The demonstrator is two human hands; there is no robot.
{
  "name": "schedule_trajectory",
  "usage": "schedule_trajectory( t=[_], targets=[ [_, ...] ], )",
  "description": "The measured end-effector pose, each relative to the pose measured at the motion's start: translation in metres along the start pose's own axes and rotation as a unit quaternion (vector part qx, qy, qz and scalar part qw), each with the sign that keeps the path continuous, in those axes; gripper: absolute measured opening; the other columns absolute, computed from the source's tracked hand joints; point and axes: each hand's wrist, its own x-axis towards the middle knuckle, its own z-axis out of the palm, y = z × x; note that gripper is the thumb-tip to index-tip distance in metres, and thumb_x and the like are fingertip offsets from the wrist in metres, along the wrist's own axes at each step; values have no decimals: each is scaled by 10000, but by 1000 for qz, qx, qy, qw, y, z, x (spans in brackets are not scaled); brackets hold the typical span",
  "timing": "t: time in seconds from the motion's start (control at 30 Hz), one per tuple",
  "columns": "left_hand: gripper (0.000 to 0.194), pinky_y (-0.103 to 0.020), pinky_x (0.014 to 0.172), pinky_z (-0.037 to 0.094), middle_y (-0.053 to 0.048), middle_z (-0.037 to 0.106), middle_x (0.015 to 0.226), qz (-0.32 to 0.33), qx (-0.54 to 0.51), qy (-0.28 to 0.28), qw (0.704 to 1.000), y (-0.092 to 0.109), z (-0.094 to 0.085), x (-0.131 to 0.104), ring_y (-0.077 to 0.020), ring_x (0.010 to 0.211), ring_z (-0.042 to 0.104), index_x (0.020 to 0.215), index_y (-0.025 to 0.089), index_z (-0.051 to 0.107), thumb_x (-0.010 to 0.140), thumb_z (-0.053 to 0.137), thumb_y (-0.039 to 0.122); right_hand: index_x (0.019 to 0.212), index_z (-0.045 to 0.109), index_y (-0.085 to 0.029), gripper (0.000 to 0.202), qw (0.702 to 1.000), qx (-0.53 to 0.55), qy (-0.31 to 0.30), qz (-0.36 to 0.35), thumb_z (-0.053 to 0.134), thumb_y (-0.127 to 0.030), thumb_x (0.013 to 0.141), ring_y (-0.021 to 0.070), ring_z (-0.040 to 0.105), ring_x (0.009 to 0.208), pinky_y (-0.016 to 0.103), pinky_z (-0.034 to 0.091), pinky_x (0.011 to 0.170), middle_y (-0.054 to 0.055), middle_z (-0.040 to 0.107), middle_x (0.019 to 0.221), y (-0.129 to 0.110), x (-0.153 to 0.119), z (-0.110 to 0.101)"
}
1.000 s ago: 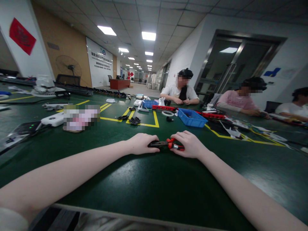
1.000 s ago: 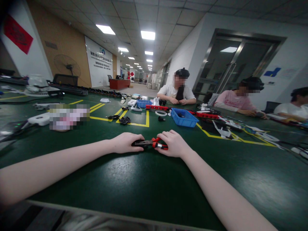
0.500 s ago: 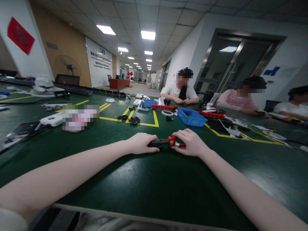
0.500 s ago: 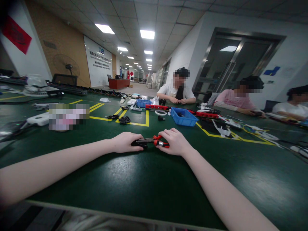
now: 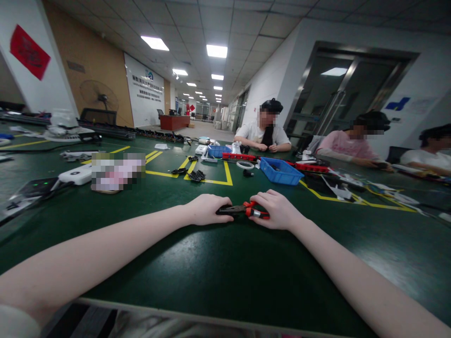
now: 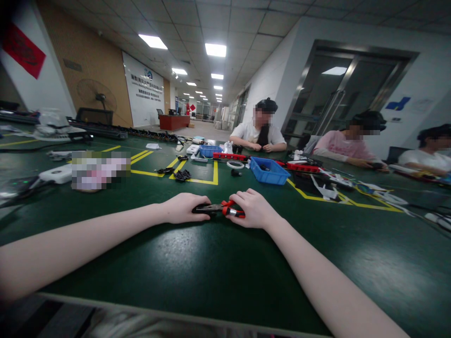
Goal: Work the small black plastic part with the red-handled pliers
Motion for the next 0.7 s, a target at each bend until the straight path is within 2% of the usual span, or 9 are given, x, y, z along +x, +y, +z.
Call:
schedule_trajectory(
  t=[0.4,0.7],
  targets=[
    [345,-263,642,430,-40,695,973,5,3,3,1000,0,1,-1,-217,832,660,1063,212,568,890,533,508,1039,592,-149,393,1000,5,-8,8,573,-480,829,206,603,757,335,417,701,100,658,902,2,-1,0],
    [338,-263,633,425,-42,691,951,3,14,4,1000,0,2,-1,-225,831,662,1055,214,559,892,524,507,1046,597,-142,401,999,-9,30,6,578,-482,834,207,594,758,344,420,720,106,669,932,5,-4,0]
  ],
)
